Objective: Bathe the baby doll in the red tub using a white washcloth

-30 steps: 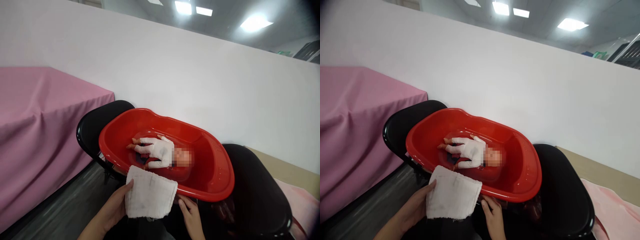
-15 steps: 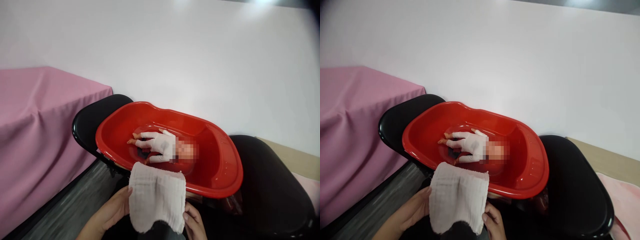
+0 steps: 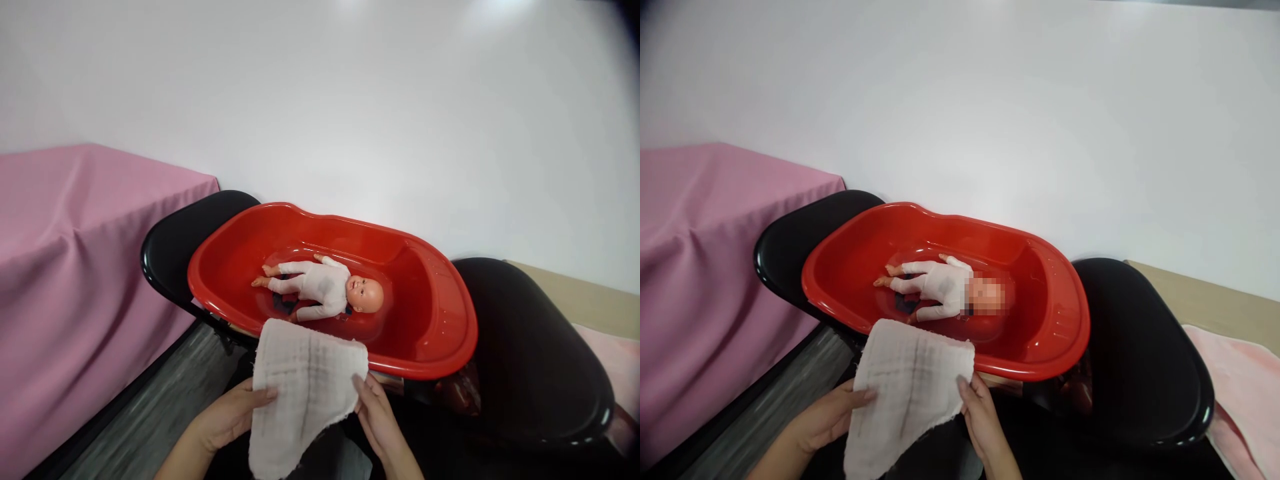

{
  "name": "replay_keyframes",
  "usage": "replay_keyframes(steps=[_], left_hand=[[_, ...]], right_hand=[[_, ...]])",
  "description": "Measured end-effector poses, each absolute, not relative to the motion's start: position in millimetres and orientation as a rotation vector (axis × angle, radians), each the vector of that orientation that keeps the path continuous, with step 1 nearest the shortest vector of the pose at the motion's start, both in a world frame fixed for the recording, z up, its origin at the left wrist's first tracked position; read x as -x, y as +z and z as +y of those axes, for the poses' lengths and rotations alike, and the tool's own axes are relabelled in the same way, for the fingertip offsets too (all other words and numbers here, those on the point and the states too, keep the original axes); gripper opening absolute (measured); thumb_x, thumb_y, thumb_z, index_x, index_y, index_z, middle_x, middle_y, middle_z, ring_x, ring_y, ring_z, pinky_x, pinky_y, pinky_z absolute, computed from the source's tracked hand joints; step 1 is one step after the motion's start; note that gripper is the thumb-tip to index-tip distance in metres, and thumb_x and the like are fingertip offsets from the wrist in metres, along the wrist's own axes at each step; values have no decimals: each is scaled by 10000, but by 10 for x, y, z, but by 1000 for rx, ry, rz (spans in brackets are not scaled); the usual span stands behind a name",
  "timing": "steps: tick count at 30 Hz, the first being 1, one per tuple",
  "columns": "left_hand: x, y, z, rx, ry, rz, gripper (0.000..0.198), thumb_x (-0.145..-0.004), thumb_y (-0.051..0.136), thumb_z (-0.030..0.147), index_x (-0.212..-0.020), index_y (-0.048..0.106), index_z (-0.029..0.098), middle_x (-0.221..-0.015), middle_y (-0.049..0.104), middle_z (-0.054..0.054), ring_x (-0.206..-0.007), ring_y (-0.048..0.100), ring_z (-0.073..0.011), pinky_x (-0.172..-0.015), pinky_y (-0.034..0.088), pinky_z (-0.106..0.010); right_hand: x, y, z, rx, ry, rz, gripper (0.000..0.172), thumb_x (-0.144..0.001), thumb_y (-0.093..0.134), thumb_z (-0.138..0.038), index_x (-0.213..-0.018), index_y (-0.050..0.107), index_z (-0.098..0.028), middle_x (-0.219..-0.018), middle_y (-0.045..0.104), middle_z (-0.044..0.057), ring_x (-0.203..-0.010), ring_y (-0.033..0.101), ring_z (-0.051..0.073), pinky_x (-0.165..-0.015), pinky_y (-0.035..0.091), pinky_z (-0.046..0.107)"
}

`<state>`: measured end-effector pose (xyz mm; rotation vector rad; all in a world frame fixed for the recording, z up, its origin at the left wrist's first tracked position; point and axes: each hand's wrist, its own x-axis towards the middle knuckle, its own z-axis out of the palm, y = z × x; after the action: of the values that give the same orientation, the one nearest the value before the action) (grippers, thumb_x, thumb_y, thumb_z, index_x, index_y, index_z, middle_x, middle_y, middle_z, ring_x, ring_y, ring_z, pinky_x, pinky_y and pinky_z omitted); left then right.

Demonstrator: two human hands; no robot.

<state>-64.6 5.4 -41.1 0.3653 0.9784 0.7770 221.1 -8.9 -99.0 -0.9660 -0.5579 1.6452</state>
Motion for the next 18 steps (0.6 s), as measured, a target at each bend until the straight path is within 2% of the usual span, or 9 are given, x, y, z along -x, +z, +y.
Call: replay_keyframes(steps=[3,6,9,12,15,18], left_hand=[[641,-462,61,-428,777,930,535,-625,1056,446,-987,857,107,-1088,834,-176,-1080,791,-387,-1017,598,-455],[658,-507,82,-407,823,939,514,-663,1044,424,-1030,861,114,-1074,838,-161,-1060,797,-360,-951,615,-402],[680,-531,90,-424,822,929,500,-642,1055,416,-993,863,116,-1043,841,-160,-1028,805,-347,-950,620,-386],[668,-513,91,-438,792,933,519,-668,1040,449,-1012,855,109,-1097,835,-175,-1060,800,-357,-1031,602,-431],[628,-459,101,-428,779,963,538,-689,1034,434,-1053,839,90,-1130,827,-192,-1070,800,-359,-1063,588,-448],[591,-403,110,-399,795,978,564,-651,1059,388,-1061,828,76,-1087,834,-187,-1048,807,-358,-1024,608,-429]], right_hand=[[-2249,-956,-179,1055,1650,-607,544,-760,934,-602,-1065,861,-157,-1068,831,155,-993,775,299,-1012,583,454],[-2364,-1026,-387,1120,1662,-578,606,-689,953,-652,-1023,869,-153,-1026,830,168,-936,777,315,-921,609,453],[-2447,-1065,-471,1095,1657,-651,616,-663,977,-627,-1082,866,-189,-1110,826,166,-1045,770,342,-1003,587,498],[-2410,-948,-358,1000,1662,-665,648,-711,953,-634,-1189,844,-211,-1206,808,164,-1116,759,341,-1092,543,529],[-2309,-774,-220,981,1649,-614,616,-749,932,-636,-1162,846,-186,-1157,817,169,-1084,769,334,-1105,535,534],[-2261,-725,-226,1025,1662,-684,579,-759,934,-607,-1122,860,-162,-1121,826,169,-1079,775,343,-1095,536,523]])
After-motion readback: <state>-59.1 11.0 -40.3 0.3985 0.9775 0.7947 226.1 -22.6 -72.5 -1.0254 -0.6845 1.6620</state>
